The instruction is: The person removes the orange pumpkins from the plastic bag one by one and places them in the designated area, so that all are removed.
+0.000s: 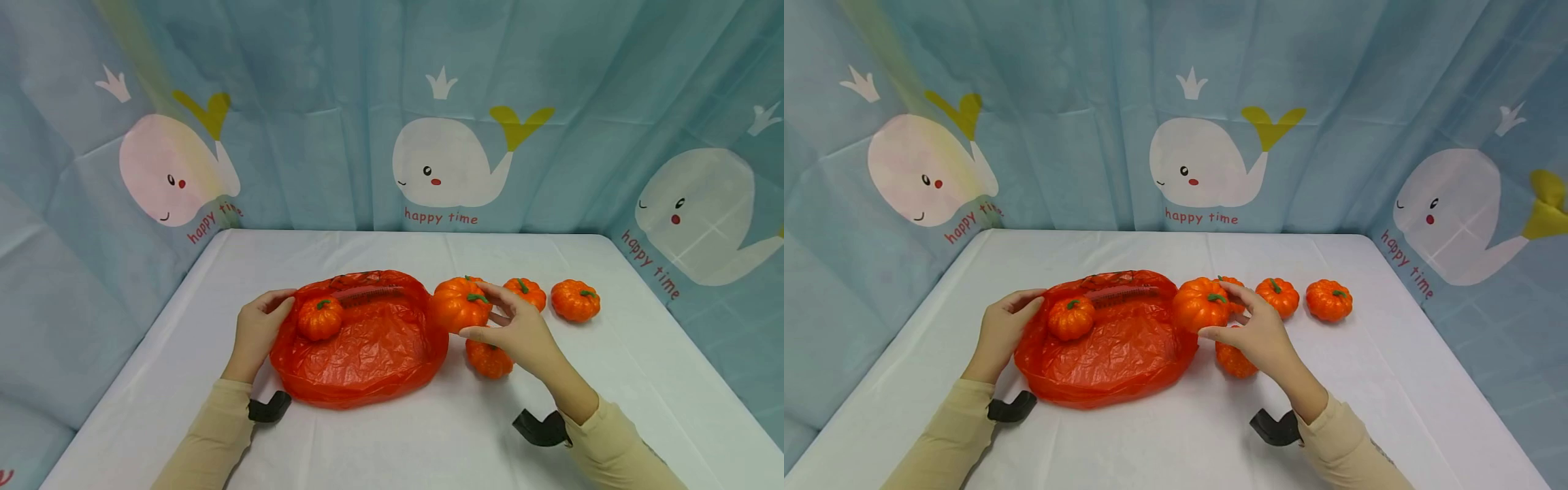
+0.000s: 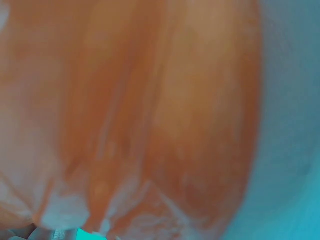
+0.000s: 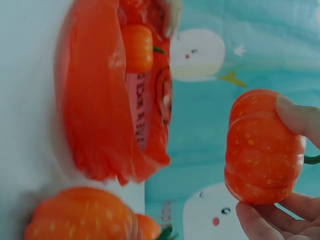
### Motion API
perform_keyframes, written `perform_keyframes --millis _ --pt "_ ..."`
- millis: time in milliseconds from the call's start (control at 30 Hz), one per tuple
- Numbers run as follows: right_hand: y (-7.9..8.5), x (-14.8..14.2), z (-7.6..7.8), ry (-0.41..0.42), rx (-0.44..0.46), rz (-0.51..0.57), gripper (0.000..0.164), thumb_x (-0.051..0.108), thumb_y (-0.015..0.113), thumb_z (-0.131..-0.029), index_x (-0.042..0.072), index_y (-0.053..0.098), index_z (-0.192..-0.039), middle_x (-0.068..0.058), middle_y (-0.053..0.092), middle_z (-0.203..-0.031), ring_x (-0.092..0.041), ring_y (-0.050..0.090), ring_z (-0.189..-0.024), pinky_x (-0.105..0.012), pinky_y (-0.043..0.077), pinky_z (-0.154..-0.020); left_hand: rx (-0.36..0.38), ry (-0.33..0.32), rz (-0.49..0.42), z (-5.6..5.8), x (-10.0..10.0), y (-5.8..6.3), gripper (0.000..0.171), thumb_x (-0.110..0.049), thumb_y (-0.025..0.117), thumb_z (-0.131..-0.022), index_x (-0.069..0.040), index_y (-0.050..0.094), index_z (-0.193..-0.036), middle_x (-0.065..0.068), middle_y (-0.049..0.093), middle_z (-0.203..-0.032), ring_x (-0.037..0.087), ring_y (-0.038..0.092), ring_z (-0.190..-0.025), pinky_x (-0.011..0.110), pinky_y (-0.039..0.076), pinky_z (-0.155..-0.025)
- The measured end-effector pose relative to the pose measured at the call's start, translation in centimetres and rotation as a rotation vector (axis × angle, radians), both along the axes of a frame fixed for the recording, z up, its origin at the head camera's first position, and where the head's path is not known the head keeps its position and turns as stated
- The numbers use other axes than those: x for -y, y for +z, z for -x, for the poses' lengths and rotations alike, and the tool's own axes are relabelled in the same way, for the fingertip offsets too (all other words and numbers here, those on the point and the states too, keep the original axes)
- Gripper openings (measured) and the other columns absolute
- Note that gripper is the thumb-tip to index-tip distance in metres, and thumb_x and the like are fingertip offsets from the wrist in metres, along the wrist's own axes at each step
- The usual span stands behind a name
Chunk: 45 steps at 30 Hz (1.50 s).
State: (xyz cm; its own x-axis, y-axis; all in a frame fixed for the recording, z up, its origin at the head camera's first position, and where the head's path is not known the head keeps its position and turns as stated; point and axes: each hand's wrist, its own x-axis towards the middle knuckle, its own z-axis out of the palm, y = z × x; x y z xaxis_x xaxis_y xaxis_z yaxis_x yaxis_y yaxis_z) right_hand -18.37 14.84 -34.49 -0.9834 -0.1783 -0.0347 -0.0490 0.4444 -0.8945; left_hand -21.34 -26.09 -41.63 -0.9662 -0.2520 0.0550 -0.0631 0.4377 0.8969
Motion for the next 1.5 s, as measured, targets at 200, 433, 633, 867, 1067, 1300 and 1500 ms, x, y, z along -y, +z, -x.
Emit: perform_keyframes --millis 200,433,633,867,1067,1300,1500 --pt "0.6 -2.3 -0.5 -0.062 0.040 -0.017 0.083 0.038 0.083 -0.080 0.020 0.042 -0.151 -0.008 0.038 -0.159 -0.034 0.054 -0.133 -0.040 0.052 -0.101 0.006 -0.001 0.004 0.0 0.0 0.0 0.037 -0.033 0.057 -0.100 -0.008 0.068 -0.126 0.014 0.067 -0.127 0.007 0.058 -0.107 0.003 0.045 -0.080" --pt "0.4 -4.9 -0.5 -0.146 0.047 -0.047 0.088 0.042 0.081 -0.081 0.016 0.038 -0.154 -0.008 0.034 -0.160 -0.029 0.041 -0.143 -0.017 0.050 -0.097 0.021 -0.005 -0.010 0.0 0.2 0.0 0.039 -0.035 0.056 -0.101 -0.008 0.067 -0.127 0.015 0.066 -0.129 0.022 0.057 -0.117 0.003 0.045 -0.079" --pt "-1.0 -7.2 -0.5 -0.190 0.061 -0.122 0.091 0.043 0.078 -0.084 0.010 0.033 -0.155 -0.017 0.031 -0.161 -0.033 0.040 -0.142 -0.016 0.049 -0.096 0.025 -0.014 -0.018 0.1 0.2 -0.2 0.040 -0.035 0.056 -0.101 -0.007 0.067 -0.127 0.015 0.066 -0.129 0.023 0.057 -0.117 0.003 0.045 -0.079" --pt "-3.0 -9.5 -0.6 -0.225 0.077 -0.182 0.092 0.041 0.079 -0.084 0.005 0.031 -0.155 -0.023 0.035 -0.156 -0.036 0.038 -0.141 -0.007 0.049 -0.088 0.030 -0.009 -0.016 0.0 0.1 -0.2 0.040 -0.036 0.056 -0.101 -0.008 0.066 -0.128 0.015 0.066 -0.129 0.021 0.057 -0.116 0.003 0.045 -0.079" --pt "-3.9 -10.3 -0.4 -0.220 0.100 -0.228 0.095 0.041 0.079 -0.084 0.000 0.030 -0.154 -0.026 0.034 -0.156 -0.042 0.033 -0.144 -0.037 0.044 -0.103 0.017 0.004 -0.002 0.0 0.1 -0.1 0.038 -0.034 0.056 -0.101 -0.008 0.067 -0.126 0.014 0.067 -0.128 0.021 0.057 -0.116 0.003 0.045 -0.079" --pt "-5.0 -11.4 -0.2 -0.200 0.133 -0.285 0.095 0.042 0.079 -0.083 -0.001 0.031 -0.153 -0.029 0.034 -0.155 -0.045 0.033 -0.142 -0.052 0.039 -0.107 0.026 -0.003 -0.015 0.0 0.1 -0.2 0.039 -0.035 0.056 -0.101 -0.008 0.067 -0.127 0.014 0.066 -0.130 0.022 0.057 -0.118 0.002 0.044 -0.080" --pt "-5.6 -12.0 -0.3 -0.184 0.160 -0.305 0.096 0.042 0.080 -0.082 -0.001 0.031 -0.153 -0.029 0.035 -0.154 -0.047 0.033 -0.140 -0.062 0.037 -0.109 0.021 -0.001 -0.012 0.0 0.1 -0.1 0.039 -0.035 0.056 -0.101 -0.008 0.067 -0.127 0.014 0.066 -0.129 0.022 0.057 -0.118 0.003 0.044 -0.080"
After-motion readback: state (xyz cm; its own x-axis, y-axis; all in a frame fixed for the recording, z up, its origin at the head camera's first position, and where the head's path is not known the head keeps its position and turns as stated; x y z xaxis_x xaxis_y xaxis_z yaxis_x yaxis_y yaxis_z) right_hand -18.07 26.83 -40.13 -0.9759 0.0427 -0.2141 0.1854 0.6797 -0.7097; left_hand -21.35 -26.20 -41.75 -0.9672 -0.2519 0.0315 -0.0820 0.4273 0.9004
